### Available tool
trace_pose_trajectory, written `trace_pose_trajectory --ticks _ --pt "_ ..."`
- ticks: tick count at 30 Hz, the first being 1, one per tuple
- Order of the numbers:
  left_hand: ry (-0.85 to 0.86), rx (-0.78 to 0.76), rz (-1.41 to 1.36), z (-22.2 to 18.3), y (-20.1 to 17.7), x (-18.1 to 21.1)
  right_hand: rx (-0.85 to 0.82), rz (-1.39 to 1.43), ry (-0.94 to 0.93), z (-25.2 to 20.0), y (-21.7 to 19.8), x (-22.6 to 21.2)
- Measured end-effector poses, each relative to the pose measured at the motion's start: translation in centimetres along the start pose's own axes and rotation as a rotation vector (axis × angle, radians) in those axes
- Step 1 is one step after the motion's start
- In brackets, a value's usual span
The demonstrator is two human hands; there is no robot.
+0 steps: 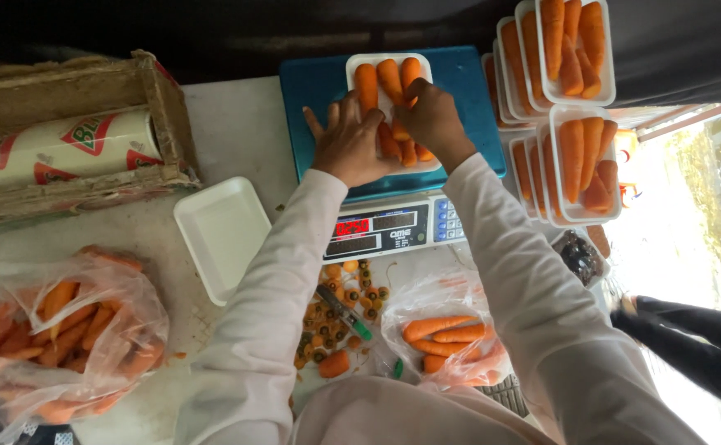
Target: Peeling carrots with a hand peeler and arranging them into plastic trays for weighing and packaging.
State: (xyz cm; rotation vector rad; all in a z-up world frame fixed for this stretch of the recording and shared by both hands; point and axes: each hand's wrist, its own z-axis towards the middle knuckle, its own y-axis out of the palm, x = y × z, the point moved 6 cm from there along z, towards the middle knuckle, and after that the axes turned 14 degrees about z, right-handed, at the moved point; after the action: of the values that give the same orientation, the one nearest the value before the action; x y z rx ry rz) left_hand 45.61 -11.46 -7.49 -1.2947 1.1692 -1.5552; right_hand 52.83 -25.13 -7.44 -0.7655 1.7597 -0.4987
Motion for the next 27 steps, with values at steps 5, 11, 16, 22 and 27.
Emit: trace_pose_trajectory --ticks 5,11,16,22,27 --pt "-0.015 -0.071 -0.084 1.0 0.1 -0.3 0.058 -0.029 -0.158 2.6 -1.8 2.5" --pt "-0.075 0.341 0.057 6.6 0.8 -0.7 0.007 -0.083 -0.064 -0.1 -2.5 4.1" --pt "-0.227 0.209 0.268 11.4 2.9 -0.4 0.092 -0.060 -0.241 0.3 -1.4 5.9" --pt "-0.162 0.278 0.191 11.9 3.0 0.3 0.181 -0.044 -0.287 1.6 -1.1 6.4" --pt "-0.111 0.165 0.073 9.6 1.0 0.1 0.037 -0.038 -0.174 -0.6 -0.8 5.5"
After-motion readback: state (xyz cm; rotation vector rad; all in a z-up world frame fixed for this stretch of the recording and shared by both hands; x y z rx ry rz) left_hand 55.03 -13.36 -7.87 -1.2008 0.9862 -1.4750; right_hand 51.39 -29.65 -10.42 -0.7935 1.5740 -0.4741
